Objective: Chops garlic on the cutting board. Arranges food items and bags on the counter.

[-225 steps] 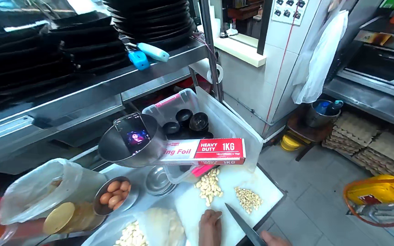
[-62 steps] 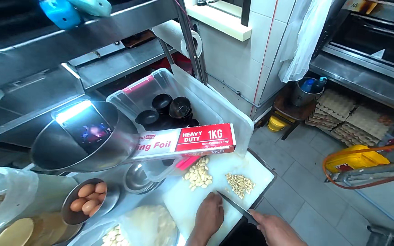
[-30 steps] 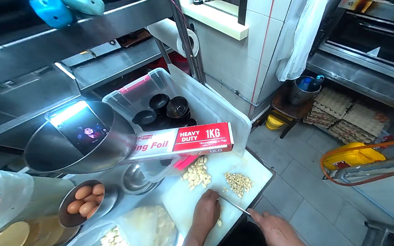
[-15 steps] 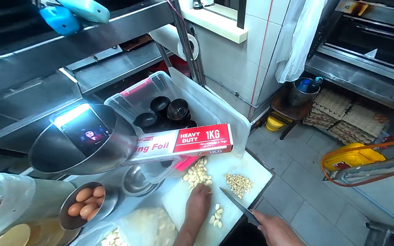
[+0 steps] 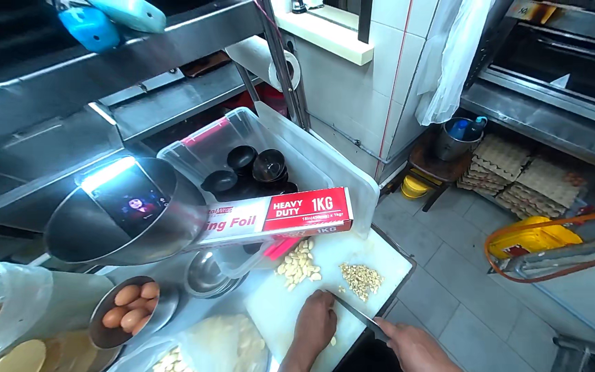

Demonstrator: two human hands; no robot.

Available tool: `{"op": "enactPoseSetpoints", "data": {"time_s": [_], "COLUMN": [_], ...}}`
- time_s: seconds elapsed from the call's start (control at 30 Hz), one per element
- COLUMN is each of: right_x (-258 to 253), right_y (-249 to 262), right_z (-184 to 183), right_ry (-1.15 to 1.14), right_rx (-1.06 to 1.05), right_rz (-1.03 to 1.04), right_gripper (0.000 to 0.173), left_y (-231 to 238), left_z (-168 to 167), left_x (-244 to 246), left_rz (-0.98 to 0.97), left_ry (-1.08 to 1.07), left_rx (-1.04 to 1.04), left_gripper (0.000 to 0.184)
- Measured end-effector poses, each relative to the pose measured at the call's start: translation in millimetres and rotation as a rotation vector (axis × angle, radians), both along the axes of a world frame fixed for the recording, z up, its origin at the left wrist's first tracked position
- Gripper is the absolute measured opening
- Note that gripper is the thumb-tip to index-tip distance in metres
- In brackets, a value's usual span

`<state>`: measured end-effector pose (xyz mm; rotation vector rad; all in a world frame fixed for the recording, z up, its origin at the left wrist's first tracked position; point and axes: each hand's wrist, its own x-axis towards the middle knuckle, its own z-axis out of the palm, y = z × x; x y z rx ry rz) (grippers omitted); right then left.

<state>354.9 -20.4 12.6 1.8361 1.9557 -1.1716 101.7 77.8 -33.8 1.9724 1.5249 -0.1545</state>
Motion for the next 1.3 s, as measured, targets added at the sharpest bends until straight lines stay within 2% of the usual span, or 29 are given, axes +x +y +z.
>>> {"op": "enactPoseSetpoints", "data": {"time_s": [0.1, 0.2, 0.27, 0.33, 0.6, 0.7, 0.9, 1.0, 1.07, 1.17, 1.3], "right_x": [7.7, 11.2, 10.9, 9.6, -3.1, -7.9, -7.9, -4.6, -2.0, 2.3, 2.8], "right_y": [-0.6, -2.2, -3.2, -3.5, -10.7, -13.6, 3.0, 5.7, 4.5, -0.1, -2.5], "right_z": [-5.1, -6.4, -7.8, -7.4, 22.1, 18.9, 1.8, 3.6, 1.5, -3.8, -1.3], "right_ry": [0.038, 0.041, 0.039, 0.032, -0.054, -0.073, -0.025, 0.001, 0.006, 0.007, -0.006], "right_rx": [0.015, 0.032, 0.023, 0.017, 0.019, 0.026, -0.001, -0.001, 0.005, 0.026, 0.032], "right_rz": [-0.055, -0.082, -0.078, -0.071, -0.033, -0.023, -0.016, -0.049, -0.074, -0.073, -0.085], "right_gripper": [0.053, 0.053, 0.053, 0.052, 0.054, 0.053, 0.053, 0.053, 0.054, 0.053, 0.053], "left_y": [9.5, 27.3, 37.3, 40.5, 6.7, 4.4, 16.8, 35.1, 49.4, 57.3, 40.7], "left_z": [14.6, 17.0, 6.9, 0.2, -14.0, -16.9, 11.2, 19.5, 17.3, 5.4, -3.9], "left_x": [-5.0, -7.1, -9.2, -9.7, 9.7, 11.9, 13.6, 10.3, 9.8, 9.4, 5.8], "left_rz": [0.058, 0.153, 0.172, 0.174, 0.156, 0.175, 0.113, 0.18, 0.203, 0.188, 0.104], "left_ry": [-0.006, 0.088, 0.171, 0.187, 0.033, 0.024, 0.147, 0.131, 0.195, 0.298, 0.159], "left_rx": [-0.108, 0.078, 0.182, 0.178, 0.164, 0.173, -0.085, 0.02, 0.109, 0.174, 0.17], "left_gripper": [0.033, 0.04, 0.036, 0.032, 0.024, 0.025, 0.027, 0.037, 0.043, 0.035, 0.027]}}
